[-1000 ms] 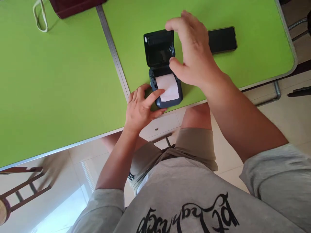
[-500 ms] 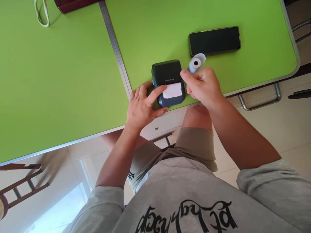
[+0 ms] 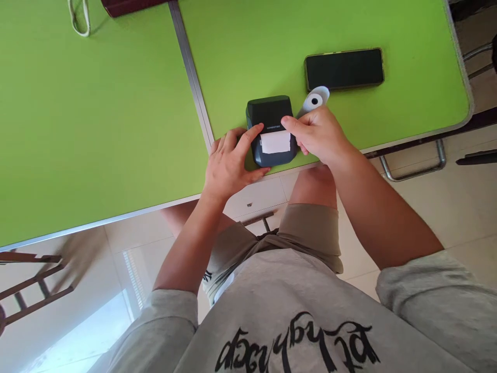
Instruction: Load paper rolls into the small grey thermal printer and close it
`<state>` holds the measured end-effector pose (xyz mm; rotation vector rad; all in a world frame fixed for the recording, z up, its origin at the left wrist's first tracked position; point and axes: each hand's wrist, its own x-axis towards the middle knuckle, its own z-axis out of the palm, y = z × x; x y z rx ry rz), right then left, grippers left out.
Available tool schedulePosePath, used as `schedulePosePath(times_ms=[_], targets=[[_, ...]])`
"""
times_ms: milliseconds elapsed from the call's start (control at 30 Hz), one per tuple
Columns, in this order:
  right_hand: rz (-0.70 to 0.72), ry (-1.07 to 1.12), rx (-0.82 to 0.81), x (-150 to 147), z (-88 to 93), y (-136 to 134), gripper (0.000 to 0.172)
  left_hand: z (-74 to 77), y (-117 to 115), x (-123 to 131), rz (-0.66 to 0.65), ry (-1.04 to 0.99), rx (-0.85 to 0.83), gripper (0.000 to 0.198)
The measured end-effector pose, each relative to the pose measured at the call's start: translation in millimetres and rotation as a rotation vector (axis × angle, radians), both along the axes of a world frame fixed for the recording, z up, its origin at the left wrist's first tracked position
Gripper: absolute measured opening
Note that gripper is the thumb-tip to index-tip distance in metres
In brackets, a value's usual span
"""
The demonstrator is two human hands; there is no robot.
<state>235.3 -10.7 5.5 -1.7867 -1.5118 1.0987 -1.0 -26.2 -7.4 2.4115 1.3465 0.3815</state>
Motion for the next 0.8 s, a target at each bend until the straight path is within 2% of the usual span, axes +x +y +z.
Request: schedulePosePath(times_ms=[167,267,367,500,800], targets=[[0.041,0.034,0.078,4.0,-13.0,2.0,0.065,-1.9,1.7,-1.5,0.002,-0.019,0.012,0.090],[0.041,0.043,0.160,3.4,-17.7,-3.2,0.065,-6.2,2.5,-1.6,0.023,-0.034,0.031,0.097],[0.022,-0.065,0.258,-1.3,-15.8,-12.0,0.062,-12.1,3.9,-1.8,0.045,-0.043,0.044,0.109],[-0.059,-0.210,0.369,-10.0,-9.6,-21.7,0.063,-16.4,5.0,-3.1,0.048,-0.021,0.041,0.106],[-0.069,-0.189,0.379,-11.3,-11.4,-22.4,0.067,-12.8,2.4,-1.2,0.048,0.005,0.039,0.107]])
